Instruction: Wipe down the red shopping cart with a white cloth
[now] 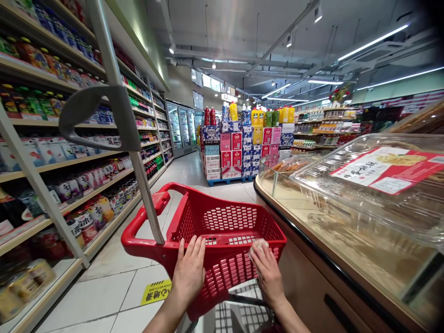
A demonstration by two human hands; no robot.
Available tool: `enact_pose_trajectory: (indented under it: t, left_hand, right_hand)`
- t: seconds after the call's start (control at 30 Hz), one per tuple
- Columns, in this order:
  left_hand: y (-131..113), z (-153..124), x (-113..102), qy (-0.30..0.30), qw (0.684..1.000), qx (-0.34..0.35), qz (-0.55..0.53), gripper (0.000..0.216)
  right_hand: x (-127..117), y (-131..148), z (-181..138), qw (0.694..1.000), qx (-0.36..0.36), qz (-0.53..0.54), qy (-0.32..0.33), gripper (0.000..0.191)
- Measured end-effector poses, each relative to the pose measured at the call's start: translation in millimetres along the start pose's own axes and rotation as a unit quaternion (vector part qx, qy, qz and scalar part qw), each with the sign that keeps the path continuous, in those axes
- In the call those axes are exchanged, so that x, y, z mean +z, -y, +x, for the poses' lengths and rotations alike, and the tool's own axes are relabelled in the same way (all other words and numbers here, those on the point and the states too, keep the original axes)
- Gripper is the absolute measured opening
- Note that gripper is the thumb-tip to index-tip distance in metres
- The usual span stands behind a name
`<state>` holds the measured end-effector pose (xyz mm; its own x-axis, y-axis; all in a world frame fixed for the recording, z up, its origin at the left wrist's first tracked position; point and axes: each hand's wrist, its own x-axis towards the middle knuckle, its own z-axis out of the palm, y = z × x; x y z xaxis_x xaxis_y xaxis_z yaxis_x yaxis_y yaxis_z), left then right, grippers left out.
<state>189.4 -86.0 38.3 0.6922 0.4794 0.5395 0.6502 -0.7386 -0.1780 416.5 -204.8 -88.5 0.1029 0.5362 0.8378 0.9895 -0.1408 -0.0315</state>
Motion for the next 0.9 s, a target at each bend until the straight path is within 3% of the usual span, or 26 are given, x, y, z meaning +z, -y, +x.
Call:
enact_pose_trajectory:
  t: [0.1,0.27,0.33,0.5,0.67,0.73,0.83,0.9]
  left_hand:
    - [0.9,0.9,2.4,0.028,0.999,0.002,0.016,0.055]
    - [-0.2,-1.2,2.7,0.034,0.999,-0.014,0.026,0.055]
    - [-0.7,-1.5,4.4,0.029,0.999,-0.011,0.03,0.056]
    - [-1.0,-1.6,6.7,0.023,0.999,-0.004,0.026,0.056]
    - [-2.2,-1.5,6.6,0.013,1.0,-0.013,0.017,0.055]
    - [-1.9,-2.1,7.9,0.01,1.0,-0.009,0.015,0.055]
    - [-1.4,-2.9,9.4,0.009,1.0,-0.004,0.014,0.056]
    - [-1.9,-2.8,8.8,0.012,1.0,-0.003,0.018,0.056]
  right_hand:
    - [1.2,-12.4,-21.3,0.999,-0.017,-0.006,0.04,0.05]
    - [4.9,-45.6,-15.7,0.995,0.091,0.0,-0.031,0.049]
    - [10.6,-53.1,-26.6,0.993,0.117,0.004,-0.017,0.048]
    - [9.9,-58.7,-64.2,0.989,0.136,0.012,0.055,0.052]
    - [10.0,-72.6,-34.0,0.974,0.219,0.038,-0.038,0.055]
    - [17.9,-71.8,-39.7,0.97,0.231,0.056,-0.05,0.054]
    - [22.4,-63.6,-58.5,0.971,0.231,0.067,0.007,0.054]
    - [16.7,-59.7,-55.1,0.97,0.234,0.064,0.023,0.054]
